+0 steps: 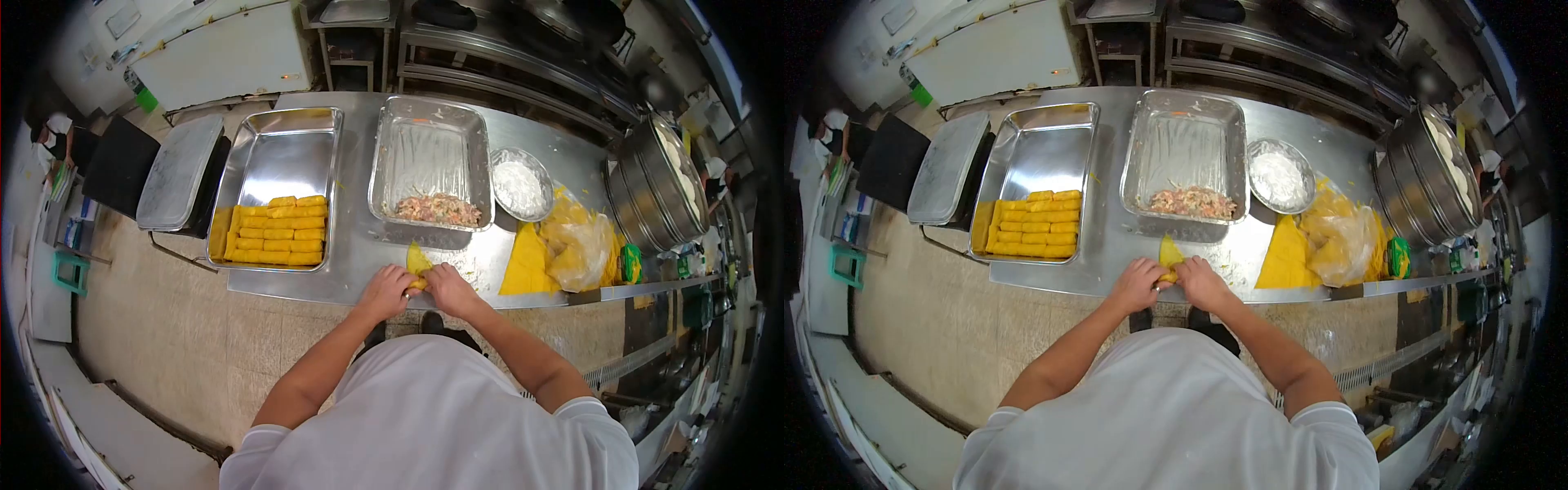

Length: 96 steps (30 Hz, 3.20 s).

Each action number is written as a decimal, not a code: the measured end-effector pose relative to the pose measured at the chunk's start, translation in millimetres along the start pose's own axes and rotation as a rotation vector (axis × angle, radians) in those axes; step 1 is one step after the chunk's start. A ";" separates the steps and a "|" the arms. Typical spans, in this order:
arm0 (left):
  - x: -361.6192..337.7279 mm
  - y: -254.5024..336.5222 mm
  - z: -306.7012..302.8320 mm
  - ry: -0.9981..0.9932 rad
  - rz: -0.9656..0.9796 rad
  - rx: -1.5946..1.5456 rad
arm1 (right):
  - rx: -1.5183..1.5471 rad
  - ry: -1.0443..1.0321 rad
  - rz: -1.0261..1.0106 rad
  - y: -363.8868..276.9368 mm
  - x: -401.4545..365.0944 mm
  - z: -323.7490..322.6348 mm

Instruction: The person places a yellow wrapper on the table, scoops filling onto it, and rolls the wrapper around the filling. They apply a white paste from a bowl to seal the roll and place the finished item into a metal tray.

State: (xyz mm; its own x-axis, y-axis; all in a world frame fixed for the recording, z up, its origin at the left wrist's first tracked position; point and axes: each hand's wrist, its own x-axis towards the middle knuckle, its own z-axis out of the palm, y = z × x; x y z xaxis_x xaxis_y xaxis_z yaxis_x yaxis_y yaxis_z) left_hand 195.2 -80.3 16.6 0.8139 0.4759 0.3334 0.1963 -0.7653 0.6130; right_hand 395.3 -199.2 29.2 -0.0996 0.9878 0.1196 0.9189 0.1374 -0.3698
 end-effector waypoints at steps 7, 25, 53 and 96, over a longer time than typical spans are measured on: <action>0.5 -22.6 16.9 0.020 -0.043 0.054 | 0.053 0.134 0.075 -8.0 -2.6 -1.0; 15.7 11.0 14.7 0.003 -0.117 0.043 | 0.263 0.358 0.305 69.3 -12.7 -78.3; 6.0 22.7 27.2 -0.015 -0.155 0.091 | 0.833 0.137 0.808 298.8 51.4 -105.7; 6.1 16.3 24.6 0.018 -0.165 0.049 | 0.146 0.085 -0.125 25.5 -3.8 -4.7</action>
State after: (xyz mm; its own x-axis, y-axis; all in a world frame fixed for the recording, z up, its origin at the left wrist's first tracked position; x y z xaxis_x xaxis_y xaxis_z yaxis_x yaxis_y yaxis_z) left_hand 216.8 -100.6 11.1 0.7587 0.6040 0.2441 0.3531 -0.6962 0.6250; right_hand 421.0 -199.8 23.7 -0.1708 0.9537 0.2476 0.8357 0.2734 -0.4764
